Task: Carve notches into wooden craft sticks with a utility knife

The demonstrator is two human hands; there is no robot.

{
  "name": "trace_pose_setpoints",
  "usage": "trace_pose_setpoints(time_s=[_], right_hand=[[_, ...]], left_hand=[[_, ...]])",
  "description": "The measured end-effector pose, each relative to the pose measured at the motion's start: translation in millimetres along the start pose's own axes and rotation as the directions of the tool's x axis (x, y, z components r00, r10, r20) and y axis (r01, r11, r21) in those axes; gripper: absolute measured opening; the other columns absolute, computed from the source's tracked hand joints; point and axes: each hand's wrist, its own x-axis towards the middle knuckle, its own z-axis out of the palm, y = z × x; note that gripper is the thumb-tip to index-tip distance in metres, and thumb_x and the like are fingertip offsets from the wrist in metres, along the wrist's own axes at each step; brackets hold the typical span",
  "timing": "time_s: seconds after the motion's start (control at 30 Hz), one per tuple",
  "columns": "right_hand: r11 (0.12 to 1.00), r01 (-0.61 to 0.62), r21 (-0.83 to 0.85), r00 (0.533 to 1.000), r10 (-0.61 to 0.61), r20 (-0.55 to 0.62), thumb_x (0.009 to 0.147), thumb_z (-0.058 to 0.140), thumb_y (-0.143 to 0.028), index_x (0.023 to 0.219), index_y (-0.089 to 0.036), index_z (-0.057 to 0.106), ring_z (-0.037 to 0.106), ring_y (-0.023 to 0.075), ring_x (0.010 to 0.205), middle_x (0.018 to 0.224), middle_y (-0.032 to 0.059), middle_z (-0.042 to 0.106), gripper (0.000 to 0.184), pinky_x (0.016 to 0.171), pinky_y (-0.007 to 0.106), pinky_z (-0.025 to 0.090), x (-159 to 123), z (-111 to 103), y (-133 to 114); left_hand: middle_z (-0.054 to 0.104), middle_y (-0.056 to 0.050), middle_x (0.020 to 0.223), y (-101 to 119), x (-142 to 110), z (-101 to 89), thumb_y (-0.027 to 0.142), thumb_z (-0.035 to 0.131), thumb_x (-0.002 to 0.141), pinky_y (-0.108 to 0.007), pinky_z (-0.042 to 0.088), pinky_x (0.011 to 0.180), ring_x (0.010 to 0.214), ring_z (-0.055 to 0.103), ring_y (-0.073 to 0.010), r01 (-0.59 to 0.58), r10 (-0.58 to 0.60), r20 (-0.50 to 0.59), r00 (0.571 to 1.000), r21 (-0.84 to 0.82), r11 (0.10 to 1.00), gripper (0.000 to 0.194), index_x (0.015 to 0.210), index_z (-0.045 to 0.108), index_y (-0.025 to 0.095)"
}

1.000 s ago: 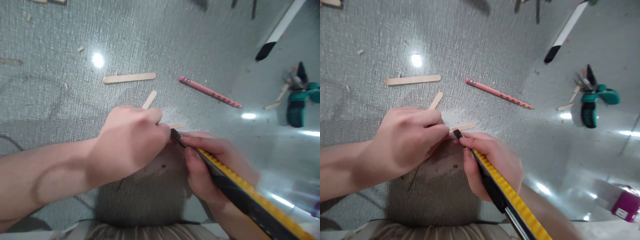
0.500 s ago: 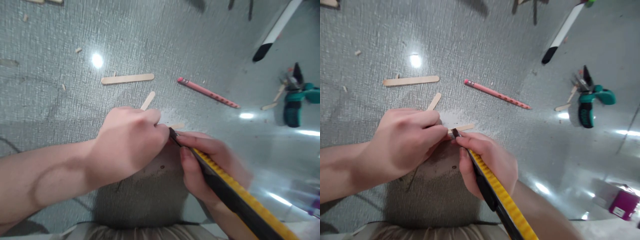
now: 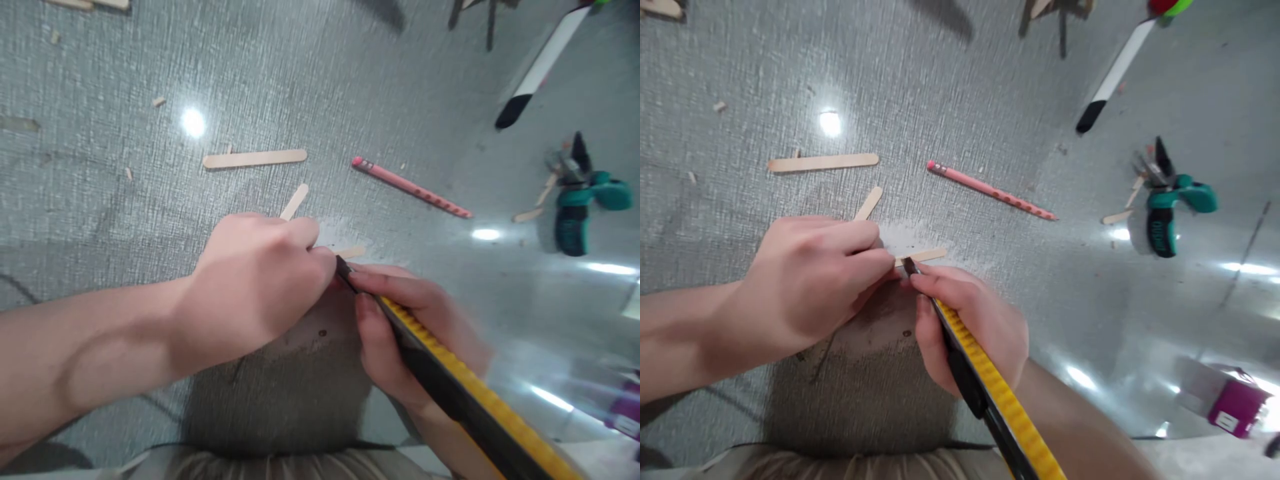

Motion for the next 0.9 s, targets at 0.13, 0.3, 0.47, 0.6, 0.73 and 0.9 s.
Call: trace_pose_setpoints(time_s=[0.13,0.3,0.47,0.6,0.73,0.9], right_hand=[[0.999,-0.025,-0.021,0.999,0.025,0.02,0.083,0.062,-0.008,0.115,-0.031,0.066,0.074,0.0219,0.092,0.109,-0.0003,0.075,0.04,0.077,0.038,0.064,0.6,-0.4,-1.4],[1.0,-0.022,-0.01,1.0,0.022,0.003,0.083,0.061,-0.007,0.117,-0.03,0.066,0.073,0.0214,0.093,0.109,-0.0004,0.075,0.041,0.079,0.037,0.064,-0.4,0.1,-1.6],[1.0,-0.001,-0.014,1.0,0.001,0.003,0.082,0.062,-0.007,0.114,-0.027,0.066,0.073,0.0194,0.094,0.108,0.0,0.075,0.038,0.081,0.033,0.063,0.6,0.5,0.1],[1.0,-0.005,-0.022,1.0,0.005,0.006,0.082,0.063,-0.009,0.114,-0.029,0.066,0.073,0.0208,0.092,0.108,-0.0002,0.075,0.038,0.077,0.036,0.064,1.0,0.4,0.1],[0.999,-0.019,-0.049,0.999,0.021,0.03,0.084,0.061,-0.01,0.115,-0.03,0.065,0.074,0.0235,0.092,0.109,0.0013,0.075,0.037,0.075,0.039,0.065,1.7,-1.2,-3.2],[0.989,-0.01,-0.146,0.995,0.025,0.1,0.086,0.057,-0.011,0.112,-0.03,0.063,0.075,0.0249,0.091,0.107,0.0036,0.075,0.033,0.074,0.039,0.066,6.7,-5.4,-12.8]], left_hand=[[0.047,0.0,0.06,-0.1,-0.6,-0.1,0.016,0.05,0.083,-0.029,0.013,0.049,0.048,0.029,-0.0114,-0.001,0.001,0.001,1.0,-0.002,1.0,0.025,0.058,0.052,0.018],[0.046,0.0,0.06,-0.1,-1.0,-1.0,0.016,0.051,0.082,-0.029,0.013,0.05,0.048,0.03,-0.0105,-0.004,0.004,0.001,1.0,-0.01,1.0,0.024,0.058,0.051,0.017],[0.046,0.001,0.06,-1.2,-1.7,1.2,0.016,0.05,0.083,-0.029,0.013,0.05,0.047,0.031,-0.01,-0.007,0.007,-0.028,1.0,-0.002,1.0,0.025,0.058,0.05,0.017],[0.045,0.001,0.06,-1.4,-1.9,1.6,0.017,0.05,0.082,-0.029,0.013,0.049,0.047,0.031,-0.0104,-0.015,0.015,-0.039,0.999,-0.006,1.0,0.024,0.058,0.049,0.017],[0.045,0.0,0.059,0.1,-0.9,0.2,0.014,0.051,0.081,-0.029,0.013,0.049,0.047,0.031,-0.0111,0.0,0.0,-0.011,1.0,-0.007,1.0,0.024,0.057,0.05,0.018],[0.047,0.0,0.059,0.6,-0.1,-0.5,0.014,0.052,0.083,-0.028,0.013,0.049,0.047,0.031,-0.0109,-0.001,0.001,-0.007,1.0,-0.005,1.0,0.026,0.057,0.052,0.017]])
